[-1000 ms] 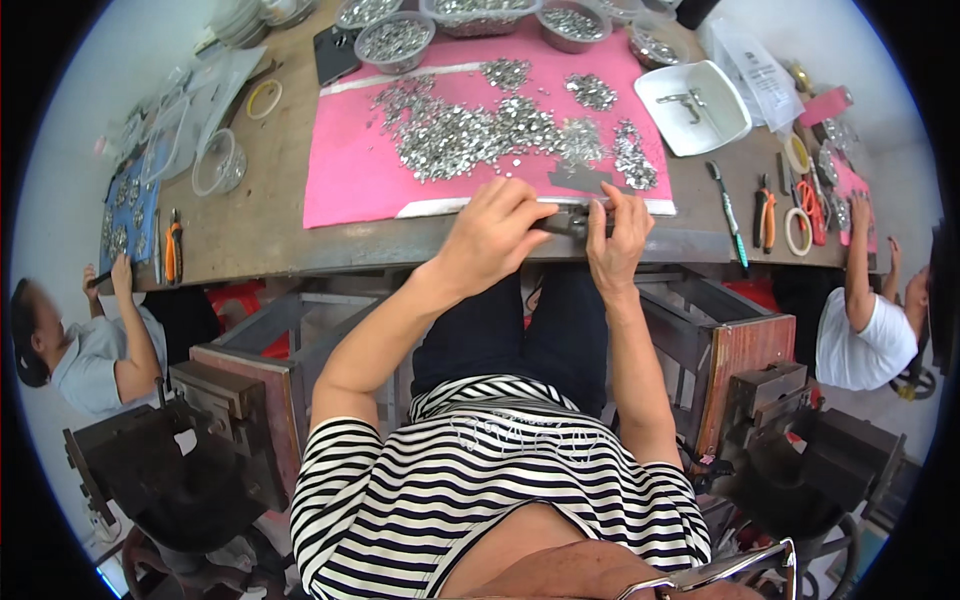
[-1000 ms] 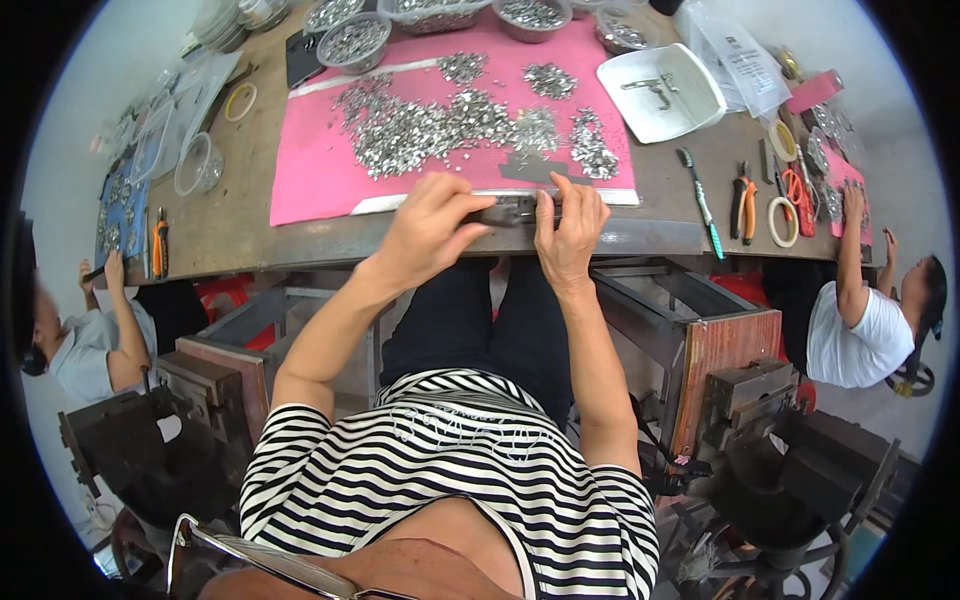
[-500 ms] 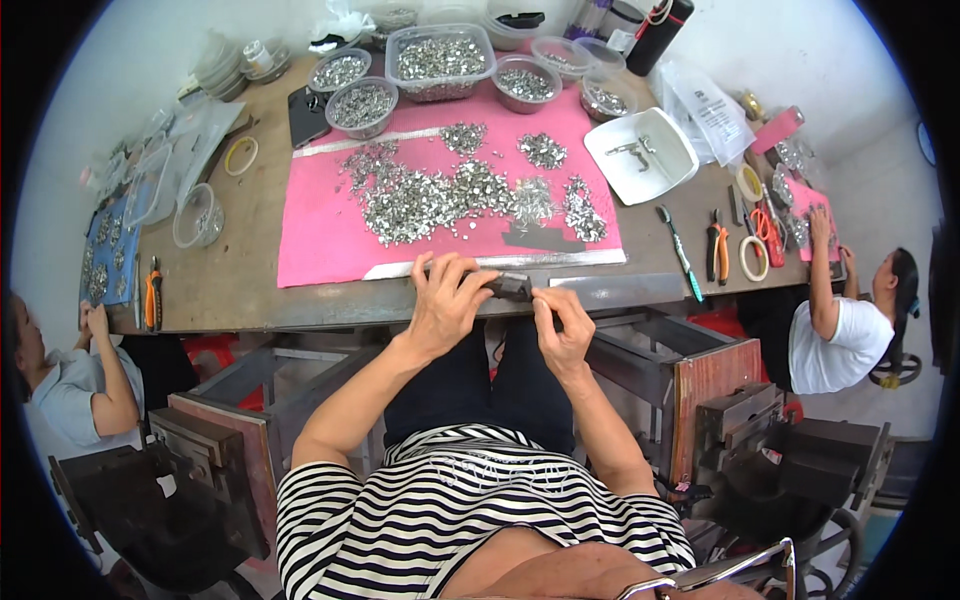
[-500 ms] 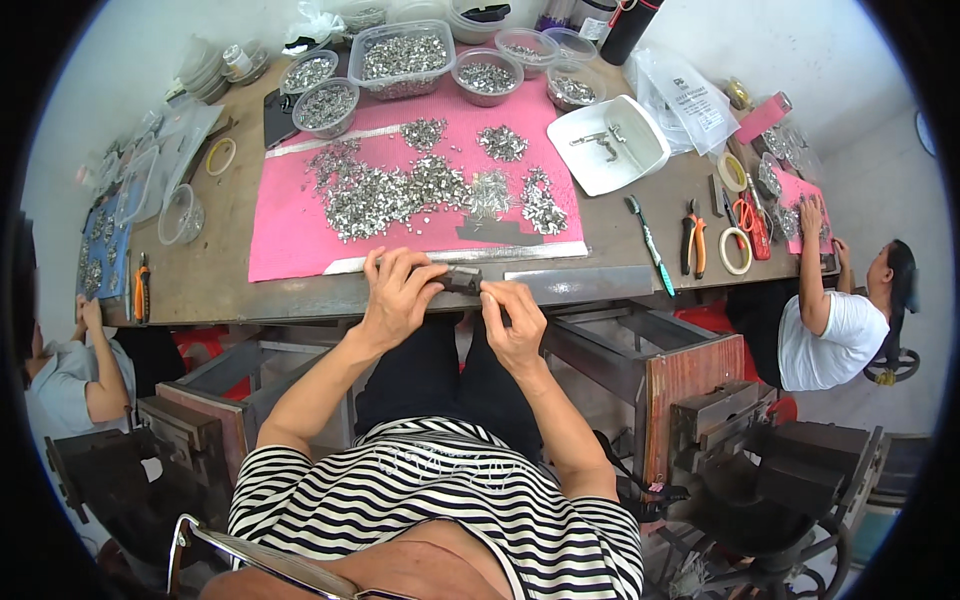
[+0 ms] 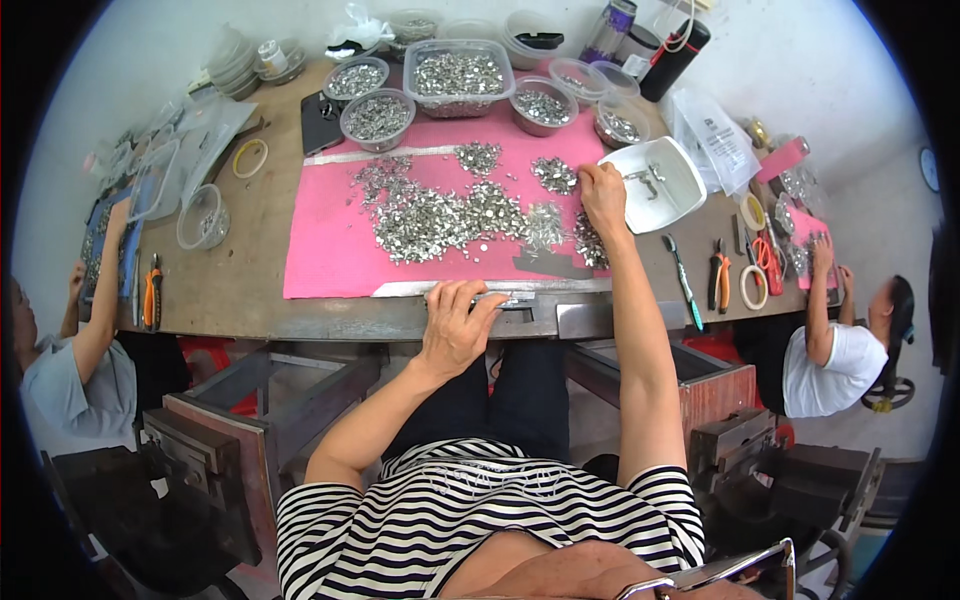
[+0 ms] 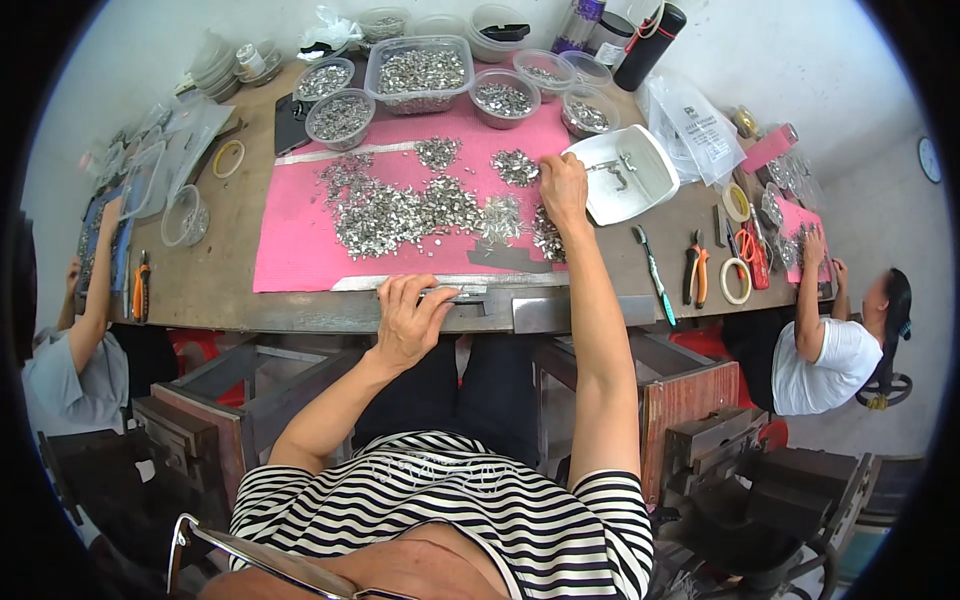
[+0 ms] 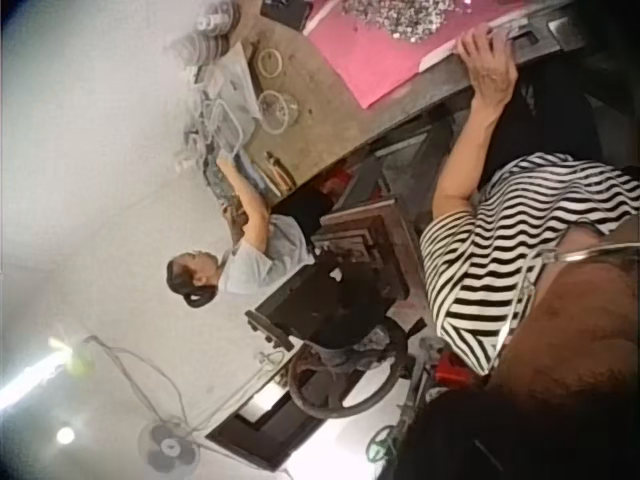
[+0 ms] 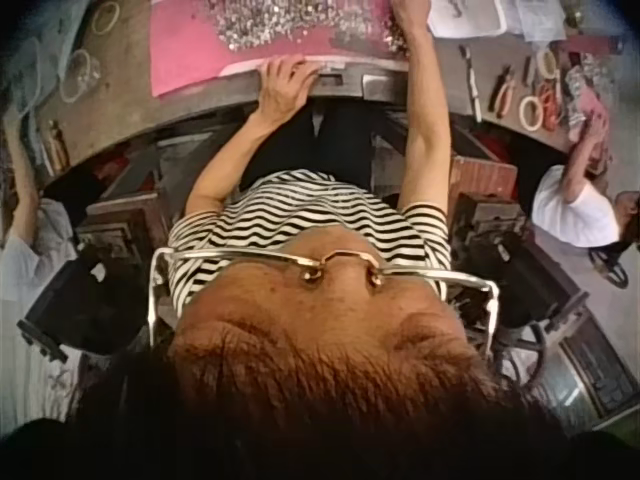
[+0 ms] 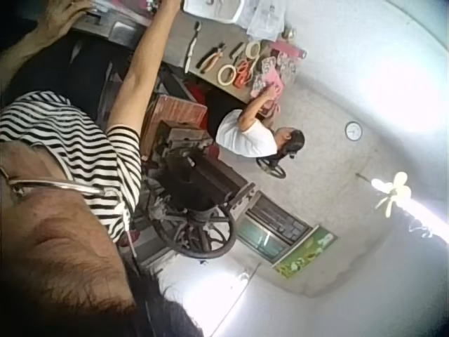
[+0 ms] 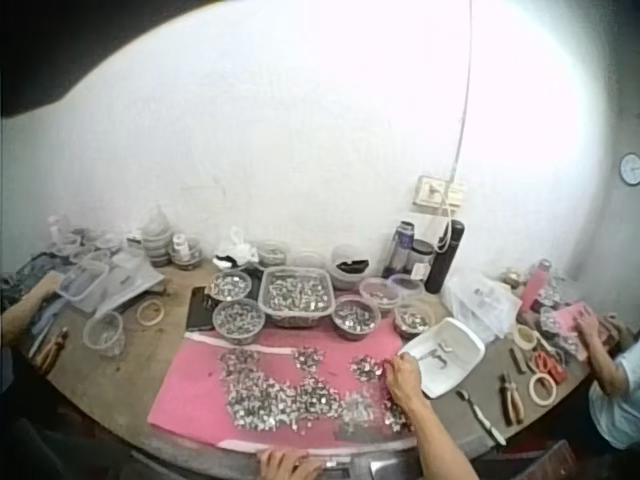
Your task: The person loads small metal pieces into a metal jig by hand, places the jig into a press machine, operates the press, and then resumes inserting metal pieces into the jig.
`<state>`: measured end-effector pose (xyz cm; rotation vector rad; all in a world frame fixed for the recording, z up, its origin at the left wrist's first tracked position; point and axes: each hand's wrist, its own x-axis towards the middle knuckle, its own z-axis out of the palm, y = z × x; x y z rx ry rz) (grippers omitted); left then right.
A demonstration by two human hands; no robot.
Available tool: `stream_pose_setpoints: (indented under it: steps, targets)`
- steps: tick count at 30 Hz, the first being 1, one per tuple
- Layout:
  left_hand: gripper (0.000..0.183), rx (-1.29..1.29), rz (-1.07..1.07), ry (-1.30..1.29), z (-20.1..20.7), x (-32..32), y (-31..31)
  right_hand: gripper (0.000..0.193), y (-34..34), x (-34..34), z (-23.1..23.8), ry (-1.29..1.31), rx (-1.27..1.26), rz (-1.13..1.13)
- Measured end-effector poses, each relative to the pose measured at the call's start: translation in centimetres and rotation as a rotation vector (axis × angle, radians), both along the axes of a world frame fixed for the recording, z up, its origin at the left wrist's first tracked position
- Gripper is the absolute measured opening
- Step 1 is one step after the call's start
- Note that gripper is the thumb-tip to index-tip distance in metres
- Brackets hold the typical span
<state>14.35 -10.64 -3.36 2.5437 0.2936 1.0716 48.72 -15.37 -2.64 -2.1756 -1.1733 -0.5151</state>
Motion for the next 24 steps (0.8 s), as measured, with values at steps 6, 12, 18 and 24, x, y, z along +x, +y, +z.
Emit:
stream_pose_setpoints:
  steps: [6,12,18,24]
  targets:
    - [0.034,-0.024,0.006,0.007,-0.2,-0.1,-0.4,0.006,-0.2,0.3,-0.6,-0.07,0.016,0.007]
    - [0.047,-0.041,0.027,-0.024,-0.3,-0.1,0.0,0.013,-3.3,-7.9,5.0,0.546,0.173,0.134]
    - [0.047,-0.043,0.009,-0.026,-0.1,0.5,0.1,0.008,-7.9,-18.3,3.2,0.725,0.178,0.386]
    - [0.054,-0.052,0.013,-0.049,-0.2,0.2,-0.1,0.006,-8.2,-20.3,1.1,0.635,0.228,0.345]
